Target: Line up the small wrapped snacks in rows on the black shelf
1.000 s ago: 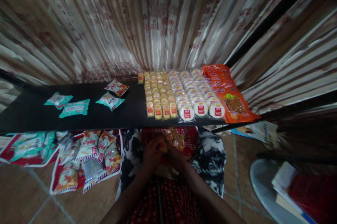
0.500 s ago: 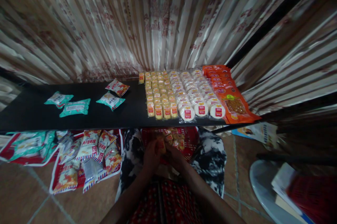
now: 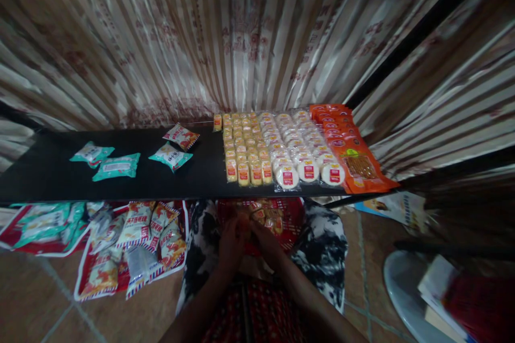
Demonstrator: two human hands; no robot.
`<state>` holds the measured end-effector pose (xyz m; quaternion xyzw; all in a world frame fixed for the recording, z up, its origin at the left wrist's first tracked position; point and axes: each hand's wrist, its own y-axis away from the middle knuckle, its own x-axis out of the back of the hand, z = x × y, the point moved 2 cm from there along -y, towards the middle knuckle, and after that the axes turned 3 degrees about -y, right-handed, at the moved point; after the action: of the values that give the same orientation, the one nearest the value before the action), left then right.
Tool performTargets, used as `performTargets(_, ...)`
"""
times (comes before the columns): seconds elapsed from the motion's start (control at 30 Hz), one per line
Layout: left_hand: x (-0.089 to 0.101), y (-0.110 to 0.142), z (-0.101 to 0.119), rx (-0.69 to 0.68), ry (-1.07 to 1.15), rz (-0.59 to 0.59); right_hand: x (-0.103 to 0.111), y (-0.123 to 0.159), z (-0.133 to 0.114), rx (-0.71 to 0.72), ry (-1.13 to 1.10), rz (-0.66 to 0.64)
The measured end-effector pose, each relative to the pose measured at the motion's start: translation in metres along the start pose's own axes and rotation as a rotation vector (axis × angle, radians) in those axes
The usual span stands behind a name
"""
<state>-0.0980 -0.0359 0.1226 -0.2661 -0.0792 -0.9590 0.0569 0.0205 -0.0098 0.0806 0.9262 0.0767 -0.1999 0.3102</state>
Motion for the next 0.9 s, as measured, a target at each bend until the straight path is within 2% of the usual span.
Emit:
performTargets(0.23,0.002,0.002,-0.008,-0.027,0.024,0.083,0.001,-0.002,-0.002,0.114,0.271,-0.035)
performTargets(0.4,0.004,0.004,-0.01,0.034,0.085,0.17,-0.004,0.001,-0.008,0.185,0.283,-0.044)
performTargets(0.53,0.008,0.005,-0.011,0.056,0.128,0.17,-0.013,0.007,-0.022,0.227,0.293,-0.001)
performTargets(0.67,0.013,0.006,-0.011,0.064,0.149,0.221,-0.023,0.011,-0.031,0.27,0.292,0.028)
performTargets(0.9,0.026,0.005,-0.004,0.068,0.106,0.291,-0.04,0.015,-0.039,0.316,0.465,0.075)
